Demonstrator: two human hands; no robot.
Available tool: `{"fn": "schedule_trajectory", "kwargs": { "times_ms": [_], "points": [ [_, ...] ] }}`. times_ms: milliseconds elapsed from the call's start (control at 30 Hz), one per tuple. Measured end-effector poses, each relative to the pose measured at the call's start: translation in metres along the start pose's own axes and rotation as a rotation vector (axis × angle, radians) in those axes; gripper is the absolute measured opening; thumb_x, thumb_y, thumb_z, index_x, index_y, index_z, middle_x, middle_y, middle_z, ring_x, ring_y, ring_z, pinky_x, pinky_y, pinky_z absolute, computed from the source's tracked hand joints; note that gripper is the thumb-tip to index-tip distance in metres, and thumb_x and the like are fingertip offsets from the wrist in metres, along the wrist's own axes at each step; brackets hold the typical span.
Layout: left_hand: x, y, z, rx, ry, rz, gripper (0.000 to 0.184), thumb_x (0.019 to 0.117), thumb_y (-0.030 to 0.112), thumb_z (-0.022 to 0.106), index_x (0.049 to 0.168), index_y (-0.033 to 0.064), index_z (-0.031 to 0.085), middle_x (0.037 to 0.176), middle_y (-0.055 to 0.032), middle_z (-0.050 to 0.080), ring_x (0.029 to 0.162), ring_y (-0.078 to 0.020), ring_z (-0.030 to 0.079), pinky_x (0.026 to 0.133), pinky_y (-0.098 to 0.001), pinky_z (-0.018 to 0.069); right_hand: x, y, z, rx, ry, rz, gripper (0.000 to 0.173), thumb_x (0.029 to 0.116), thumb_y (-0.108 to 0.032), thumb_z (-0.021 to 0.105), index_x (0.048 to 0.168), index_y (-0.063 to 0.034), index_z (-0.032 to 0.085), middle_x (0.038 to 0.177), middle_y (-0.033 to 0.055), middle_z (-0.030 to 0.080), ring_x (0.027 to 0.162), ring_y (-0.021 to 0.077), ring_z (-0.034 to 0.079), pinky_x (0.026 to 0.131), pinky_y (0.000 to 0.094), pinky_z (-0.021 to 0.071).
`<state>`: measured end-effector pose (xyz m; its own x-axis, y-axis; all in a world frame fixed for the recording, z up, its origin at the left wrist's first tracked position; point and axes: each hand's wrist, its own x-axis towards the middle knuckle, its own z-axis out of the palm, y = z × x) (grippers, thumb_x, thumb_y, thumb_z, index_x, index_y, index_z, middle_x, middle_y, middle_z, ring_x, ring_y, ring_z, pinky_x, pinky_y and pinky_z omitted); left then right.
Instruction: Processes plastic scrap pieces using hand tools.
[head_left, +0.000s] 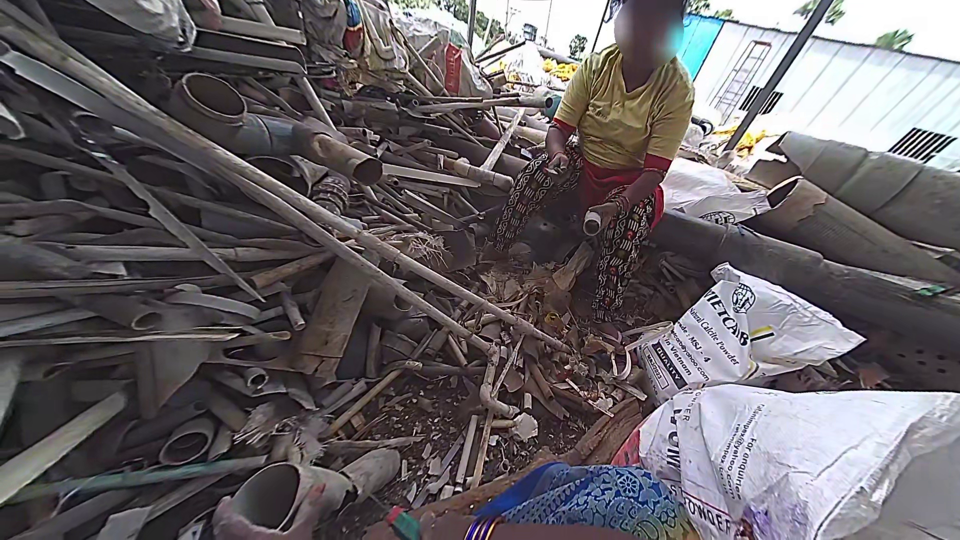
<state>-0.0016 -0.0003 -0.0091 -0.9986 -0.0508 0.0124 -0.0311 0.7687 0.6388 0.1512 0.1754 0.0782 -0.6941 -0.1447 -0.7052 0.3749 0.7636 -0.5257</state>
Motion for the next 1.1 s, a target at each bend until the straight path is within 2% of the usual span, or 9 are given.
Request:
{"fn": "schedule_trajectory", "kwargs": {
  "times_ms": [67,133,200,600,867,1100],
  "points": [
    [-0.008,0.019,-0.012,-0.009,-0.055,-0.037,0.107,0.0874,0.051,0.074,0.162,-0.0019,0.017,0.161,-0.0269,0.036,0.149,-0.0344,0.039,0.123,-0.0434,0.0283,0.013,0.008,0.006,0.025,-0.005,0.035,0.049,0.1081,-0.018,0.048,0.146,0.0128,0.038,0.138,0.035,0.055,0.13,0.0444,0.058,0.107,0.0572,0.0458],
    [-0.015,0.03,-0.02,-0.076,-0.055,-0.057,0.104,0.0879,0.035,0.081,0.161,-0.0038,0.018,0.158,-0.0358,0.033,0.146,-0.0478,0.038,0.121,-0.0558,0.0305,0.021,0.011,0.012,0.045,-0.004,0.052,0.05,0.1077,-0.021,0.05,0.145,0.0112,0.039,0.134,0.0342,0.058,0.127,0.0446,0.06,0.104,0.0592,0.0479],
    [-0.015,0.032,-0.021,-0.089,-0.04,-0.078,0.104,0.0873,0.031,0.083,0.161,-0.0025,0.018,0.157,-0.0371,0.034,0.144,-0.0507,0.039,0.12,-0.0591,0.0309,0.023,0.012,0.014,0.049,0.006,0.042,0.051,0.1073,-0.022,0.051,0.144,0.0113,0.04,0.133,0.0341,0.058,0.126,0.0448,0.059,0.104,0.0594,0.0478],
    [-0.016,0.035,-0.022,-0.095,-0.041,-0.061,0.103,0.0875,0.029,0.083,0.16,-0.0042,0.018,0.157,-0.0372,0.033,0.147,-0.0493,0.036,0.121,-0.0567,0.0295,0.021,0.011,0.012,0.039,-0.001,0.042,0.051,0.1061,-0.02,0.052,0.143,0.0125,0.04,0.132,0.034,0.058,0.125,0.0449,0.06,0.102,0.0596,0.0484],
    [-0.015,0.034,-0.02,-0.078,-0.03,-0.057,0.101,0.0878,0.028,0.083,0.16,-0.0031,0.02,0.157,-0.0358,0.035,0.145,-0.0481,0.04,0.12,-0.0567,0.0324,0.018,0.01,0.011,0.017,-0.002,0.043,0.05,0.1074,-0.021,0.05,0.144,0.0116,0.039,0.133,0.0341,0.058,0.125,0.045,0.06,0.102,0.0596,0.0485],
    [-0.015,0.034,-0.021,-0.068,-0.042,-0.063,0.103,0.0874,0.03,0.083,0.16,-0.0037,0.019,0.157,-0.0364,0.034,0.145,-0.049,0.039,0.119,-0.057,0.0325,0.017,0.01,0.011,0.033,-0.003,0.042,0.05,0.1069,-0.021,0.051,0.144,0.0109,0.04,0.133,0.0334,0.058,0.125,0.0446,0.06,0.102,0.0597,0.0487]
  ]
}}
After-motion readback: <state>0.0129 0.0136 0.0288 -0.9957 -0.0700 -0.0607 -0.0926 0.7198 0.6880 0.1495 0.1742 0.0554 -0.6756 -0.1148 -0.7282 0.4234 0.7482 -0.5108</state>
